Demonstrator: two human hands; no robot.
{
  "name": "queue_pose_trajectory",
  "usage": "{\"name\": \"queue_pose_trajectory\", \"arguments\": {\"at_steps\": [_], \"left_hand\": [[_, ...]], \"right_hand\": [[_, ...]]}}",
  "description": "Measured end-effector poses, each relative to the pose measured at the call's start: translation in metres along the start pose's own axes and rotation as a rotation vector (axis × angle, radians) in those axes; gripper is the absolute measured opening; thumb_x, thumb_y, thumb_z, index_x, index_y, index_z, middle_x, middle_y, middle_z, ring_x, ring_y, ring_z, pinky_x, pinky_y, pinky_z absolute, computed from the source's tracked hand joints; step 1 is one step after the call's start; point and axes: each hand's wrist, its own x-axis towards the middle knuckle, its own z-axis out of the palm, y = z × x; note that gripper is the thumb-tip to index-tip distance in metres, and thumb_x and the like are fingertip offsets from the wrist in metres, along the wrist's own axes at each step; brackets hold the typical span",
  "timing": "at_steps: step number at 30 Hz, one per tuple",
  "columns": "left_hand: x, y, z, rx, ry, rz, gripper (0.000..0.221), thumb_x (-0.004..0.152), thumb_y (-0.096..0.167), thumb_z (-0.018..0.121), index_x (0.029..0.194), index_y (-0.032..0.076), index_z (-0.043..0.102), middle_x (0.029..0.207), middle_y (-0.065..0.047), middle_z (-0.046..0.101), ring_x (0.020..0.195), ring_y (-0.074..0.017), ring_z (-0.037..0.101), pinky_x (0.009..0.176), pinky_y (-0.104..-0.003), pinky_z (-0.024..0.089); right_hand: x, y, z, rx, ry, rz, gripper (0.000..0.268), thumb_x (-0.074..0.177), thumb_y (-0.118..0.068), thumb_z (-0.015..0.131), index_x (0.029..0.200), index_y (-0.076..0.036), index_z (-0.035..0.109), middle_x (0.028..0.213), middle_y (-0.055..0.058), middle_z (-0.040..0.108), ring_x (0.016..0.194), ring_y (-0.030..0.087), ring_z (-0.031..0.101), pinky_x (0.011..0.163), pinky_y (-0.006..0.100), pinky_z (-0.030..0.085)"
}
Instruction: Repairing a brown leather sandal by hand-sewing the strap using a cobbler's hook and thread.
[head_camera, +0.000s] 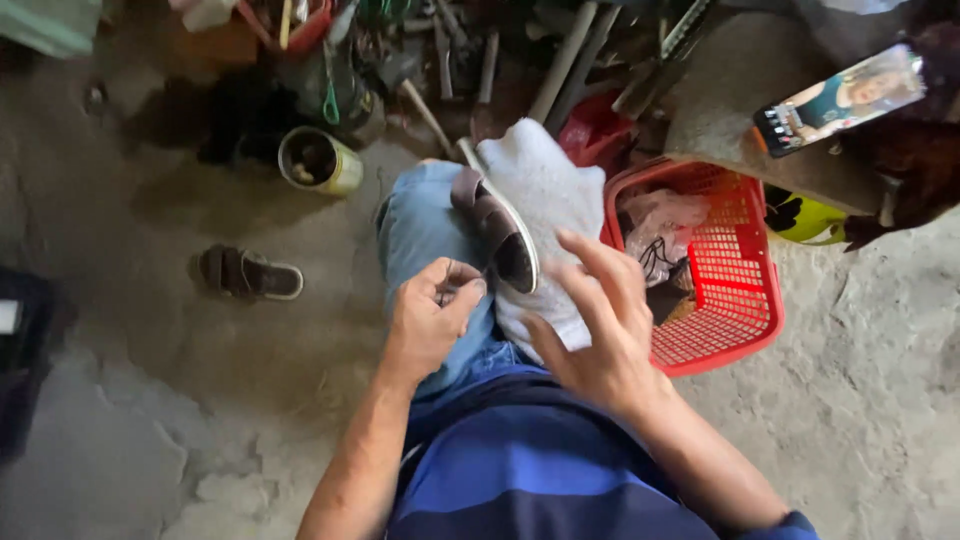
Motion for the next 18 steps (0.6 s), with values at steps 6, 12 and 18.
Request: {"name": "queue_pose_trajectory", "arguments": {"at_steps": [6,12,18], "left_hand": [[-0.010,0.020,-0.017,0.214,0.044,-0.085,0.016,0.091,0.022,0.068,0.101,0.015,0.079,0.051,0.001,0.059,0.047,-0.0059,0.054,0.056,-0.025,0.049],[-0.014,0.005,-0.018,0.151,0.115,0.164,0.019,0.095,0.010,0.068,0.112,0.009,0.076,0.095,-0.010,0.082,0.053,-0.0191,0.073,0.056,-0.033,0.059],[-0.023,0.013,-0.014,0.189,0.155,0.258,0.024,0.093,0.002,0.068,0.117,0.006,0.074,0.092,-0.014,0.081,0.057,-0.0199,0.074,0.056,-0.031,0.059]], "right_hand": [[-0.023,-0.018,0.014,-0.015,-0.367,0.099,0.013,0.097,-0.020,0.071,0.109,-0.014,0.071,0.077,0.000,0.075,0.064,0.014,0.073,0.053,0.031,0.051],[-0.042,0.004,0.067,-0.228,-0.106,0.012,0.021,0.091,-0.019,0.074,0.112,-0.017,0.075,0.071,0.001,0.073,0.056,0.016,0.070,0.054,0.029,0.057],[-0.051,0.021,0.092,-0.206,-0.145,-0.035,0.017,0.093,-0.014,0.069,0.109,-0.014,0.073,0.062,0.000,0.065,0.054,0.017,0.069,0.055,0.031,0.058]]}}
